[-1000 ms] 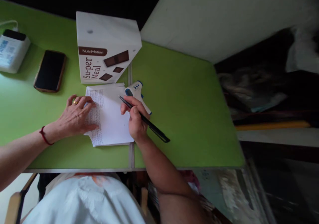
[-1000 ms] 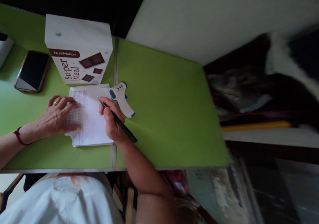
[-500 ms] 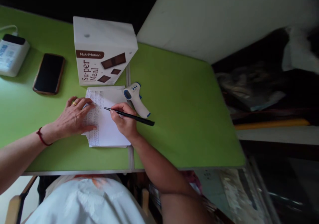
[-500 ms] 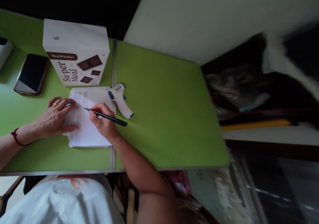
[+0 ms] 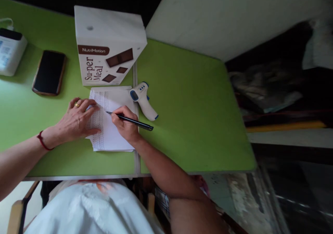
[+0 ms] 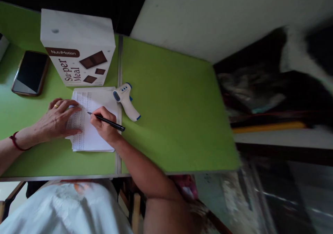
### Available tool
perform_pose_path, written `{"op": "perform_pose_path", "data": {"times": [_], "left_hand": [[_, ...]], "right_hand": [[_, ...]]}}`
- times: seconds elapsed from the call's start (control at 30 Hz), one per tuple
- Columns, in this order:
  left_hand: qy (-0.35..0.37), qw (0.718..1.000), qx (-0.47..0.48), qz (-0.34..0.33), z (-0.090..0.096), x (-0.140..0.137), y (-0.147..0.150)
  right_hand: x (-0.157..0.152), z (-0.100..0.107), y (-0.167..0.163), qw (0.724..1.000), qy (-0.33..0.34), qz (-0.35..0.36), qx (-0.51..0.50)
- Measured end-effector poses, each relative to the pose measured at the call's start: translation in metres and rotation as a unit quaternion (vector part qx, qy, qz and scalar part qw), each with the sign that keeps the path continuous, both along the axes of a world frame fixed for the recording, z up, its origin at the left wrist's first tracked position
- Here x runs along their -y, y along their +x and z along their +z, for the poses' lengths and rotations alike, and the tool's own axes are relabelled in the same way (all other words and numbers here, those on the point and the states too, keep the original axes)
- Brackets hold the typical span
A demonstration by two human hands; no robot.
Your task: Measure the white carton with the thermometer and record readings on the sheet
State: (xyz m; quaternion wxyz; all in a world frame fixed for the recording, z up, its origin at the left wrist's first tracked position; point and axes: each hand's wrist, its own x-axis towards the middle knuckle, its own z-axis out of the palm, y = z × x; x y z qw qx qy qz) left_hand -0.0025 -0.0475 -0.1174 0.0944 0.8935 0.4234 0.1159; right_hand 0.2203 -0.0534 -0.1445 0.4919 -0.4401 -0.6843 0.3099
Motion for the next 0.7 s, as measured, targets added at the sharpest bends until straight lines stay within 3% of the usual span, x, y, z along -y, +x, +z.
{"op": "perform_pose_path", "data": {"times": [0.2,0.7], "left_hand": [[-0.007,1.0,0.007,-0.004,0.0006,0.0004,-0.0002],[0.023,0.999,0.007,-0.033,-0.0014,0.0013,-0.0019]], "right_hand": [[-0.0006,-0.0045,-0.001,0.999,0.039,-0.004,0.014],[-0.0004,-0.0016,-0.0011,0.999,0.032,0.008,0.038]]}}
